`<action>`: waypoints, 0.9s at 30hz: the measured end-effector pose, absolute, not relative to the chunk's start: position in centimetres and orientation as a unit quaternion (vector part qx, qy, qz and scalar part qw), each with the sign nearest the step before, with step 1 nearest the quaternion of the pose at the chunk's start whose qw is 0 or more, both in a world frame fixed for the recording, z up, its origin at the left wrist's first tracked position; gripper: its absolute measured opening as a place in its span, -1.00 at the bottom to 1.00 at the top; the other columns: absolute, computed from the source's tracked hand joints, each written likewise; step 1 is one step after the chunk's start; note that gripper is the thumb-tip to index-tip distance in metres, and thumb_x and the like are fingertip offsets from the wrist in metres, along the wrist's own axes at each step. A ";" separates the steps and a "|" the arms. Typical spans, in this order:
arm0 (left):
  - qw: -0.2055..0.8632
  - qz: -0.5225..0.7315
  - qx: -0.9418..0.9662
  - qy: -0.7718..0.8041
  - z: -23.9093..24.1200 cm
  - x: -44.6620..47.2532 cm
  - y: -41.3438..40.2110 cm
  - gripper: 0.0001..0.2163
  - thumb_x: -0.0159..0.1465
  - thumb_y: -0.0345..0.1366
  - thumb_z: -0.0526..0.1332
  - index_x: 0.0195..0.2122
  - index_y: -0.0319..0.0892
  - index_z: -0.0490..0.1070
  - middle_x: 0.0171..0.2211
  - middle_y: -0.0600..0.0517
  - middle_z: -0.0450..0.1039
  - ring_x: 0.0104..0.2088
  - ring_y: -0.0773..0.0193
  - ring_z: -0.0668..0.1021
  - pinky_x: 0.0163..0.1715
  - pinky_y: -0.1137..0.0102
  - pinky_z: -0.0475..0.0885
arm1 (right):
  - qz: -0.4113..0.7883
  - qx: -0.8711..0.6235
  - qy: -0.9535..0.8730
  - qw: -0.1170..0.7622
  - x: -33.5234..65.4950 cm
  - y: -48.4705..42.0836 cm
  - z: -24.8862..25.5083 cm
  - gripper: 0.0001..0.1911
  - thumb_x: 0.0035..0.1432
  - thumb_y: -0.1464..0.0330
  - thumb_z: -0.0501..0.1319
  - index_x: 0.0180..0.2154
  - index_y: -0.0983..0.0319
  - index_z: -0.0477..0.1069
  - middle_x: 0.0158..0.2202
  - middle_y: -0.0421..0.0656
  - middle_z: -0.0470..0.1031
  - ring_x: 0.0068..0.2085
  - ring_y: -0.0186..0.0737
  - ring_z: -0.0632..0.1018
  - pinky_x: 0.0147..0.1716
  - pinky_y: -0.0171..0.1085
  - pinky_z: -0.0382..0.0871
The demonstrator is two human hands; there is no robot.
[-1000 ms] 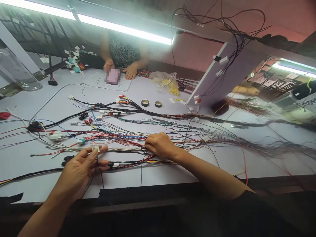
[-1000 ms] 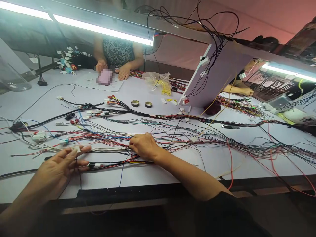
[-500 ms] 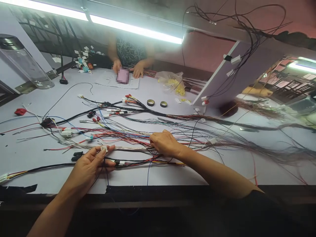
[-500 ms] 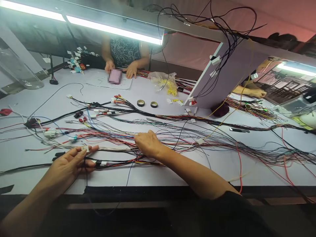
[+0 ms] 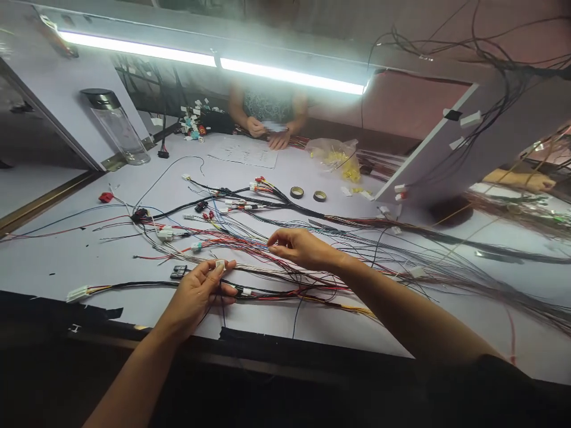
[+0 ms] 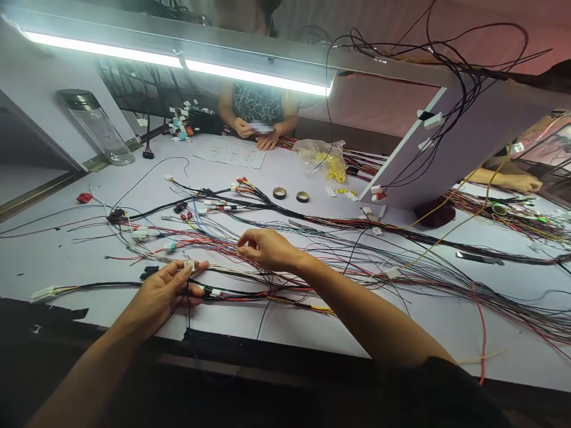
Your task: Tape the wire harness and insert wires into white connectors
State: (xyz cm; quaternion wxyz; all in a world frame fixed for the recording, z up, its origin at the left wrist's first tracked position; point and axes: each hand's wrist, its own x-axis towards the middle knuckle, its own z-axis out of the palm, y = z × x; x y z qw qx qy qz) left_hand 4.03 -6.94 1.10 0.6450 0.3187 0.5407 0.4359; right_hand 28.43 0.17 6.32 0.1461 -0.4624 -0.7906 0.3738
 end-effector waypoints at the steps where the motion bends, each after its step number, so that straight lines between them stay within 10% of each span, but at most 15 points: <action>1: 0.646 0.437 0.316 0.541 1.2 4.0 -7.0 -0.70 0.12 -0.19 0.37 -0.20 -0.18 0.38 0.10 -0.16 0.41 -0.50 0.33 0.57 -0.51 0.30 0.57 | 0.395 -0.445 -0.785 0.168 27.8 0.8 6.9 -0.81 0.23 0.30 0.18 -0.19 0.27 0.47 -0.49 -0.27 0.34 -0.47 -0.41 0.32 -0.46 -0.37 0.15; 14: 0.642 0.433 0.320 0.546 0.7 3.4 -6.6 -0.67 0.05 -0.19 0.41 -0.20 -0.16 0.41 0.13 -0.14 0.39 -0.48 0.31 0.58 -0.50 0.30 0.59 | 0.438 -0.407 -0.677 0.428 28.8 4.8 13.8 -0.73 0.17 0.20 0.27 -0.31 0.30 0.39 -0.51 -0.31 0.27 -0.51 -0.50 0.23 -0.52 -0.42 0.15; 27: 0.580 0.573 0.292 0.500 3.1 3.8 -6.6 -0.75 0.00 -0.15 0.42 -0.37 -0.14 0.45 0.02 -0.08 0.50 -0.51 0.36 0.45 -0.50 0.43 0.56 | 0.538 -0.376 -0.670 0.348 25.7 1.6 9.5 -0.75 0.21 0.20 0.24 -0.25 0.27 0.45 -0.46 -0.26 0.47 -0.50 -0.49 0.42 -0.46 -0.45 0.37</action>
